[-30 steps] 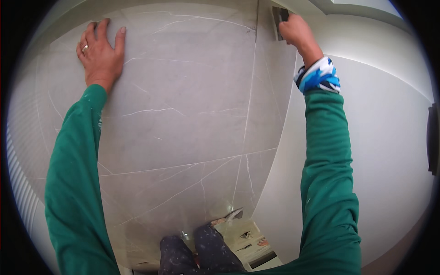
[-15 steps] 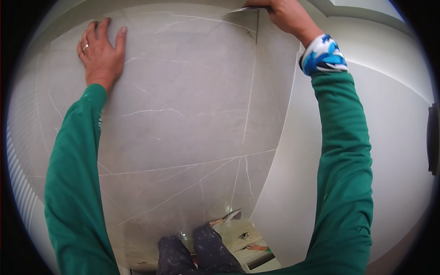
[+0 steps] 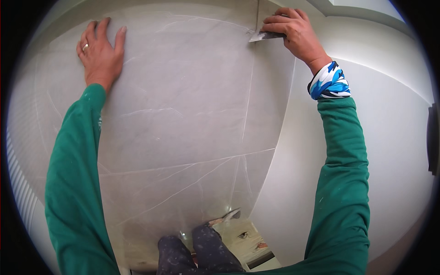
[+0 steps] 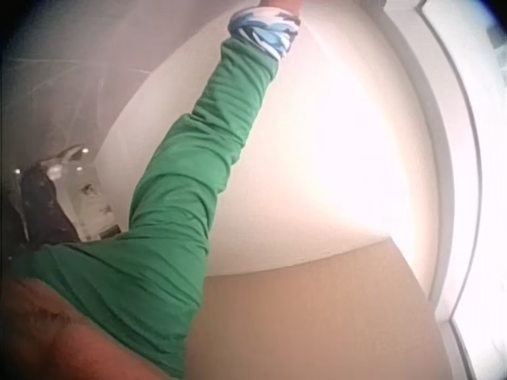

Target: The person wipes a tile floor with a cloth and then uses a putty knife to apply a material into the seams between the tiles.

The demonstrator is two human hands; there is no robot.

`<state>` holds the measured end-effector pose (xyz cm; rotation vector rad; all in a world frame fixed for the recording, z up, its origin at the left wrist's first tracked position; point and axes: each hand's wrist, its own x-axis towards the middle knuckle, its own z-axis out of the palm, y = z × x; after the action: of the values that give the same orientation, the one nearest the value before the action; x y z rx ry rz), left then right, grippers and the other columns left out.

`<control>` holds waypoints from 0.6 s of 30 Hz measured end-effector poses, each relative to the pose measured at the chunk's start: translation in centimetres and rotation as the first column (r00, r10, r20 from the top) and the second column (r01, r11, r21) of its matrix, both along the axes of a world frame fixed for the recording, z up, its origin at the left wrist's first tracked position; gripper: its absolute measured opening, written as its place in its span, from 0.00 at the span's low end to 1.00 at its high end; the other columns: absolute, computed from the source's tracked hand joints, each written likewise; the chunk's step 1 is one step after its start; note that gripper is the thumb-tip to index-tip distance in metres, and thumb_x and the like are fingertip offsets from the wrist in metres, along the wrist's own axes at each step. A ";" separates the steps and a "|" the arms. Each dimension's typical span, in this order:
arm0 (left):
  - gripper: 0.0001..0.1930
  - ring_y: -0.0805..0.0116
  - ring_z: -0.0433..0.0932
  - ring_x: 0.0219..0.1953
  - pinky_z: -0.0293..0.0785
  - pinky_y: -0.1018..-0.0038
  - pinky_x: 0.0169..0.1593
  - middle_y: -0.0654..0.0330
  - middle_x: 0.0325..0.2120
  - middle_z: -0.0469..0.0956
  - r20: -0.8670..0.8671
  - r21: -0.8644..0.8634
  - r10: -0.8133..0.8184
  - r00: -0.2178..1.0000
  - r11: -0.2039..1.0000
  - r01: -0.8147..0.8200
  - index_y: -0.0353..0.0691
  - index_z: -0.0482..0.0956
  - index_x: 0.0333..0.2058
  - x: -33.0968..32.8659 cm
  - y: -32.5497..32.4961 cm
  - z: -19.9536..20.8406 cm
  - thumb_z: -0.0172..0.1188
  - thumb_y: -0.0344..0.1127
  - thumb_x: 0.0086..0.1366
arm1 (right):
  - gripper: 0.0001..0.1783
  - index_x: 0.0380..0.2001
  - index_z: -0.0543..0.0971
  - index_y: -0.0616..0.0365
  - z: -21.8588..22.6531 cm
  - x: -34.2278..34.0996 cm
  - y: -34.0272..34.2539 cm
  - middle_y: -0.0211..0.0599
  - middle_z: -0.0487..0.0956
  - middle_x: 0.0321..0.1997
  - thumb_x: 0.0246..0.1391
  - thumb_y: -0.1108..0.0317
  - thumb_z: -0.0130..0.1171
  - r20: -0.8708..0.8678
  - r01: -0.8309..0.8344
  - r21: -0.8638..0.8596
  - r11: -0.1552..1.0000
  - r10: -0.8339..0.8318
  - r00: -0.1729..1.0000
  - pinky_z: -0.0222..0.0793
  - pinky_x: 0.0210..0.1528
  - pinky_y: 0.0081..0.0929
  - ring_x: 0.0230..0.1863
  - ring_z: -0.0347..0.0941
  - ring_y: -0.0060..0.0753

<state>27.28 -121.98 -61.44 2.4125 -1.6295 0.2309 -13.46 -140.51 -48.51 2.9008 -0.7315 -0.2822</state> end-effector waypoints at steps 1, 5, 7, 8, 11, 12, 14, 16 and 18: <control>0.32 0.53 0.53 0.74 0.41 0.53 0.76 0.53 0.70 0.60 -0.013 -0.020 -0.017 1.000 1.000 0.017 0.52 0.67 0.67 0.1 0.1 -0.2 0.48 0.63 0.73 | 0.30 0.44 0.88 0.47 0.4 1.6 1.0 0.24 0.83 0.55 0.43 0.91 0.55 0.000 -0.035 0.038 0.999 0.035 0.999 0.61 0.69 0.36 0.63 0.71 0.37; 0.32 0.53 0.53 0.74 0.41 0.53 0.76 0.53 0.70 0.60 0.028 0.014 0.008 1.000 1.000 -0.008 0.53 0.67 0.67 0.5 0.0 -0.3 0.47 0.64 0.73 | 0.30 0.45 0.88 0.46 -1.1 0.9 2.4 0.24 0.83 0.56 0.45 0.91 0.55 0.056 -0.059 0.095 0.994 0.054 0.997 0.61 0.70 0.37 0.64 0.70 0.36; 0.32 0.53 0.53 0.74 0.42 0.53 0.76 0.54 0.69 0.61 0.049 -0.007 0.010 0.999 1.000 -0.010 0.53 0.67 0.67 0.6 -0.3 -0.5 0.47 0.65 0.73 | 0.27 0.44 0.88 0.45 -1.9 -1.6 3.5 0.25 0.84 0.55 0.48 0.89 0.56 0.051 -0.026 0.076 0.997 0.022 0.998 0.61 0.71 0.39 0.63 0.71 0.36; 0.32 0.53 0.53 0.74 0.42 0.53 0.76 0.54 0.69 0.61 0.048 -0.006 0.008 0.999 1.000 -0.008 0.53 0.67 0.67 0.7 -0.3 -0.6 0.47 0.65 0.73 | 0.25 0.43 0.89 0.43 -1.9 -2.3 3.9 0.25 0.85 0.53 0.51 0.86 0.58 0.050 0.007 0.062 0.998 -0.010 0.999 0.60 0.72 0.40 0.62 0.72 0.36; 0.33 0.54 0.53 0.74 0.38 0.53 0.76 0.53 0.69 0.60 0.043 0.002 0.011 0.999 1.000 -0.011 0.52 0.68 0.67 0.8 -0.1 -0.8 0.47 0.65 0.72 | 0.24 0.45 0.88 0.42 -0.6 -2.6 3.6 0.24 0.84 0.55 0.51 0.85 0.60 -0.085 -0.051 0.042 0.998 0.054 0.995 0.60 0.72 0.39 0.63 0.71 0.36; 0.33 0.53 0.53 0.74 0.40 0.53 0.76 0.53 0.70 0.60 0.056 0.010 0.016 0.998 1.000 -0.017 0.53 0.68 0.67 0.9 0.0 -0.9 0.47 0.65 0.72 | 0.24 0.45 0.88 0.42 -0.3 -2.3 3.7 0.24 0.84 0.55 0.51 0.85 0.60 -0.087 -0.051 0.042 0.998 0.054 0.995 0.60 0.72 0.39 0.63 0.71 0.36; 0.33 0.53 0.53 0.74 0.41 0.53 0.76 0.53 0.70 0.60 0.074 0.020 0.020 0.997 1.000 -0.021 0.53 0.67 0.67 0.8 0.3 -0.6 0.46 0.66 0.73 | 0.25 0.47 0.88 0.41 0.1 -0.9 4.7 0.23 0.83 0.57 0.50 0.84 0.62 -0.017 -0.090 0.048 0.995 0.091 0.996 0.61 0.72 0.38 0.63 0.71 0.37; 0.33 0.52 0.53 0.74 0.41 0.53 0.76 0.53 0.70 0.60 0.027 -0.026 -0.005 1.000 1.000 0.006 0.53 0.68 0.67 0.6 0.1 -0.5 0.46 0.66 0.73 | 0.25 0.47 0.87 0.41 -0.8 -1.2 5.3 0.23 0.83 0.57 0.51 0.84 0.62 0.007 -0.101 0.074 0.992 0.101 0.995 0.61 0.72 0.37 0.64 0.71 0.36; 0.33 0.52 0.53 0.74 0.41 0.53 0.76 0.52 0.70 0.60 0.041 -0.020 -0.007 0.999 1.000 0.008 0.53 0.68 0.67 0.5 -0.2 -0.4 0.46 0.66 0.73 | 0.26 0.48 0.87 0.41 -1.8 -2.4 5.8 0.23 0.82 0.58 0.51 0.84 0.62 0.027 -0.112 0.102 0.989 0.109 0.994 0.61 0.72 0.37 0.64 0.71 0.36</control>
<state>27.82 -122.19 -61.86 2.4018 -1.6446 0.2966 -15.84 -134.69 -50.30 3.0331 -0.5726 -0.2842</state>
